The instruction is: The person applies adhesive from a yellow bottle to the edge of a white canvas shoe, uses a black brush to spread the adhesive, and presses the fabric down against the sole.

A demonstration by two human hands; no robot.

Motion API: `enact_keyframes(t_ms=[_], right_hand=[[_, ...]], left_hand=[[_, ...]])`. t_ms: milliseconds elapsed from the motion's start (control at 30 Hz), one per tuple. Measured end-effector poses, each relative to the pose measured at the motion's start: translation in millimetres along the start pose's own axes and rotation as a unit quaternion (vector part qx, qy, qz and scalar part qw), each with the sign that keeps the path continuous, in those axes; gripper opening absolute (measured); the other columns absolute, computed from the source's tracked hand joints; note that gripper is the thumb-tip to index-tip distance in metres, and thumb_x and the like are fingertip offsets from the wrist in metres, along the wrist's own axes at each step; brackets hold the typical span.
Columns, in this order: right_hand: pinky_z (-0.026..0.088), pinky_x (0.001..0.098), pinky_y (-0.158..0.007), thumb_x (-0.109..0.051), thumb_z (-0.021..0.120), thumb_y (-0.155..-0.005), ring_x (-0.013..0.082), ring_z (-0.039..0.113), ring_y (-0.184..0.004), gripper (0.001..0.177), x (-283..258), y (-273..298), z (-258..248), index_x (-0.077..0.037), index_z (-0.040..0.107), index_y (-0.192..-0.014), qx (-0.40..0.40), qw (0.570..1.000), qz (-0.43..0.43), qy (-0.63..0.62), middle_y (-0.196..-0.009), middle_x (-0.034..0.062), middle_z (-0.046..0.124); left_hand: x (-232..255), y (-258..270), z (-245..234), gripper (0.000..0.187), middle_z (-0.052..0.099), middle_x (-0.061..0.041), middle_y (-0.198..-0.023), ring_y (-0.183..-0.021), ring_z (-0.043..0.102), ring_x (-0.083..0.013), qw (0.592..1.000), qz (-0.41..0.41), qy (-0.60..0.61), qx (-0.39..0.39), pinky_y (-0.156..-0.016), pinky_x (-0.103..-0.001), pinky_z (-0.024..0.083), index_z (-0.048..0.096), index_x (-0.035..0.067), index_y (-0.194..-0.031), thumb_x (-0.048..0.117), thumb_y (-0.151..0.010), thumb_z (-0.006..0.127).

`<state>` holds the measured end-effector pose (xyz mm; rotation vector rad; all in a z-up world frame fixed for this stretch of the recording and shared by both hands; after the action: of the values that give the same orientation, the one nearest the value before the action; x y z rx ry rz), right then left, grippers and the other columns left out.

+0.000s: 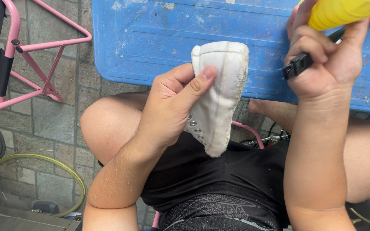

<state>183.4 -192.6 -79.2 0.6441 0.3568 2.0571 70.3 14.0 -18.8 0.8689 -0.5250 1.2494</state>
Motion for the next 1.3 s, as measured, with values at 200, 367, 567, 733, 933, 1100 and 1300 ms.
enact_keyframes(t_ms=[200,367,567,733,933,1100,1300], right_hand=[[0.033,0.0119,-0.047,-0.046,0.051,-0.111,0.0046,0.042,-0.059,0.05,-24,22,16,0.004,0.053,-0.116,-0.094,0.943,-0.077,0.31,-0.102,0.0156,0.057],[0.038,0.0155,-0.058,-0.042,0.048,-0.118,0.0075,0.045,-0.072,0.045,-48,70,22,0.002,0.053,-0.119,-0.167,0.775,-0.181,0.583,-0.103,0.0112,0.056],[0.049,0.0231,-0.081,-0.052,0.047,-0.114,0.0133,0.056,-0.101,0.057,-66,98,17,-0.001,0.05,-0.14,-0.147,0.617,-0.284,0.719,-0.127,0.0107,0.057],[0.057,0.0295,-0.101,-0.061,0.047,-0.11,0.0175,0.062,-0.124,0.071,-55,103,26,-0.005,0.048,-0.154,-0.17,0.558,-0.313,0.75,-0.145,0.0096,0.057],[0.062,0.0356,-0.103,-0.066,0.044,-0.11,0.0185,0.066,-0.127,0.071,-38,101,39,-0.01,0.048,-0.154,-0.223,0.51,-0.312,0.77,-0.147,0.0096,0.056],[0.061,0.0378,-0.107,-0.065,0.044,-0.114,0.0197,0.064,-0.132,0.066,-40,100,38,-0.01,0.046,-0.152,-0.219,0.505,-0.315,0.773,-0.147,0.0098,0.054],[0.056,0.0375,-0.108,-0.066,0.046,-0.113,0.0178,0.062,-0.128,0.066,-41,104,34,-0.011,0.05,-0.15,-0.217,0.519,-0.302,0.769,-0.144,0.0075,0.058]], left_hand=[[-1,0,-2,0.028,0.076,-0.008,-0.107,-0.098,0.068,-0.0102,0.999,0.014,-0.037,0.002,-0.089,-0.025,0.056,0.073,-0.003,-0.122,0.021,-0.109,0.067],[-9,2,3,0.028,0.075,-0.01,-0.11,-0.099,0.069,-0.0121,0.999,-0.027,0.035,-0.008,-0.091,-0.026,0.057,0.071,-0.005,-0.126,0.017,-0.11,0.063],[-15,8,10,0.028,0.075,-0.01,-0.111,-0.1,0.068,-0.0118,0.998,-0.045,0.043,-0.022,-0.092,-0.027,0.057,0.069,-0.006,-0.126,0.017,-0.111,0.062],[-18,8,12,0.028,0.075,-0.009,-0.109,-0.097,0.068,-0.0112,0.998,-0.056,0.025,-0.015,-0.089,-0.026,0.056,0.07,-0.006,-0.124,0.018,-0.11,0.062],[-17,8,11,0.027,0.075,-0.009,-0.104,-0.097,0.067,-0.0108,0.998,-0.059,0.012,-0.013,-0.088,-0.026,0.055,0.071,-0.007,-0.119,0.018,-0.111,0.064],[-17,9,12,0.028,0.075,-0.009,-0.11,-0.099,0.068,-0.0106,0.998,-0.061,0.012,-0.013,-0.091,-0.025,0.056,0.071,-0.005,-0.124,0.018,-0.108,0.064],[-17,8,9,0.027,0.075,-0.011,-0.102,-0.093,0.066,-0.0103,0.999,-0.049,-0.001,-0.011,-0.089,-0.026,0.054,0.072,-0.01,-0.116,0.016,-0.115,0.065]])
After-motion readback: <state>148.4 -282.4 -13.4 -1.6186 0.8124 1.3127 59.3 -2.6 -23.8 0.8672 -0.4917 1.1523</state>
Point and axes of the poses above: each hand's wrist, its own y-axis away from the middle knuckle, its own z-axis out of the palm, x = y × z, the point moved 9 cm from there along -y, towards the middle knuckle
